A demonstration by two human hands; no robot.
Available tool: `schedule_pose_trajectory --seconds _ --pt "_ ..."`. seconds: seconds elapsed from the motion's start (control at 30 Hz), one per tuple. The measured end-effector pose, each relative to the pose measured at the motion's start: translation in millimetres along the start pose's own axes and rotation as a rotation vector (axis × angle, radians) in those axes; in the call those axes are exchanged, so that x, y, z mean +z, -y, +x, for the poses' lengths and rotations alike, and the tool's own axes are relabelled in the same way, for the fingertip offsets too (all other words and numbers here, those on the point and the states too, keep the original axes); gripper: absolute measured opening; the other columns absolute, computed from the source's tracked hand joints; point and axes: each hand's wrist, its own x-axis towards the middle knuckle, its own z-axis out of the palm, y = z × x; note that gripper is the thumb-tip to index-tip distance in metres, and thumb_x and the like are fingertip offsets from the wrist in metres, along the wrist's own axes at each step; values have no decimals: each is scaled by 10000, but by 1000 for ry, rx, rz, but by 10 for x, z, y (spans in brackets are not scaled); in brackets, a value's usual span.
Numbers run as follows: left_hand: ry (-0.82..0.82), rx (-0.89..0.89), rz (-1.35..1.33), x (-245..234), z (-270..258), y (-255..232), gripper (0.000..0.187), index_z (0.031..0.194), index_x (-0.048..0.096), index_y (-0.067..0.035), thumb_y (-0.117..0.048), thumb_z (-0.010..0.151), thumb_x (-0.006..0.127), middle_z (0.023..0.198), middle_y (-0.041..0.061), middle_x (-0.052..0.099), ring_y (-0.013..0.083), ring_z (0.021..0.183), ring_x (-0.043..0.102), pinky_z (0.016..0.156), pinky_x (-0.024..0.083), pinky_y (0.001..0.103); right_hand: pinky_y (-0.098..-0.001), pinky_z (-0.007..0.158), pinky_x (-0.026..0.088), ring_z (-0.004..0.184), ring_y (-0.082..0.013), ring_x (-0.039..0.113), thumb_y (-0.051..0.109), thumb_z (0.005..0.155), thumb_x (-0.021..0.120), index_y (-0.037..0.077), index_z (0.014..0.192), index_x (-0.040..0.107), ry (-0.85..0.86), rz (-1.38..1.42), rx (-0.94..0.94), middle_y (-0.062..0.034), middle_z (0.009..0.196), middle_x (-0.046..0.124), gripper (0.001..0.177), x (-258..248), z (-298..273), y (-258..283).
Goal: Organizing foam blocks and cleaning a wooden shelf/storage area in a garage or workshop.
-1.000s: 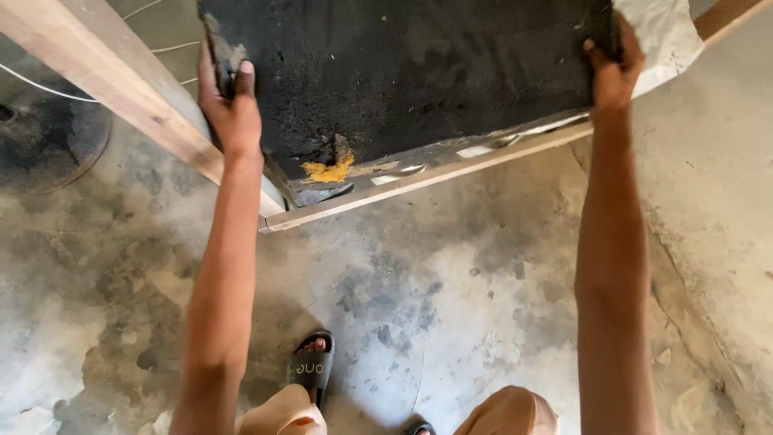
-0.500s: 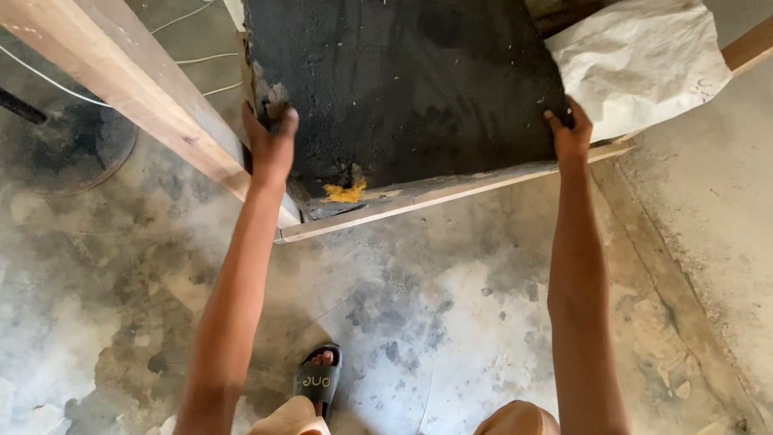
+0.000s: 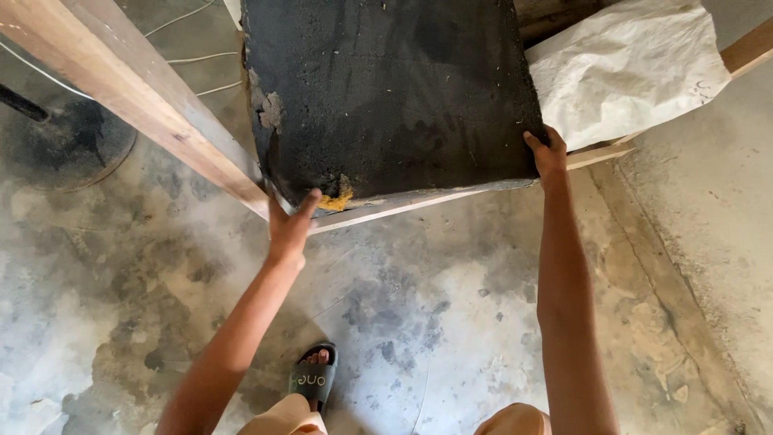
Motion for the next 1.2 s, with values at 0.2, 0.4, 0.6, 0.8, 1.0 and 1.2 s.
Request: schedule_pose_trajectory --seconds 0.2,0.4,0.6,0.8,1.0,1.2 --pt "9 -179 -360 116 287 445 1054 1502 237 -70 -410 724 862 1366 224 601 405 1048 754 840 619 495 -319 991 494 1125 -206 638 355 920 788 3 1302 667 -93 20 38 -105 1217 711 534 -62 10 -134" --pt "3 -231 -265 117 377 390 949 1398 306 -94 -532 719 804 1291 189 659 359 941 777 816 598 481 -336 1004 479 1129 -199 624 385 940 750 11 1259 672 -163 124 15 -92 1204 707 498 -36 -232 -236" --pt "36 -137 -85 -14 454 561 826 1455 544 -98 -602 841 769 1229 123 685 316 1048 687 835 533 426 -407 1051 481 1177 -289 605 465 913 801 -1 1268 640 -439 261 242 -149 1273 664 607 180 -335 -899" --pt "96 -159 -374 124 227 123 939 1482 386 -154 -577 731 758 1368 91 588 319 1206 660 912 649 509 -602 941 580 1255 -399 563 555 827 749 41 1463 326 -402 632 521 -221 1468 452 921 633 -1166 3" --pt "123 -45 -341 55 315 6 1021 1515 174 -293 -432 733 817 1458 133 504 340 1213 654 805 679 526 -552 909 646 1145 -464 663 610 803 679 157 1509 195 -248 722 629 -283 1361 523 969 796 -1323 442" --pt "223 349 -319 56 536 13 933 1642 158 -260 -195 941 770 1503 180 524 305 1152 655 587 615 403 -493 917 650 1072 -321 718 472 1002 657 99 1344 497 -63 1141 536 -179 1299 623 531 1013 -944 -547"
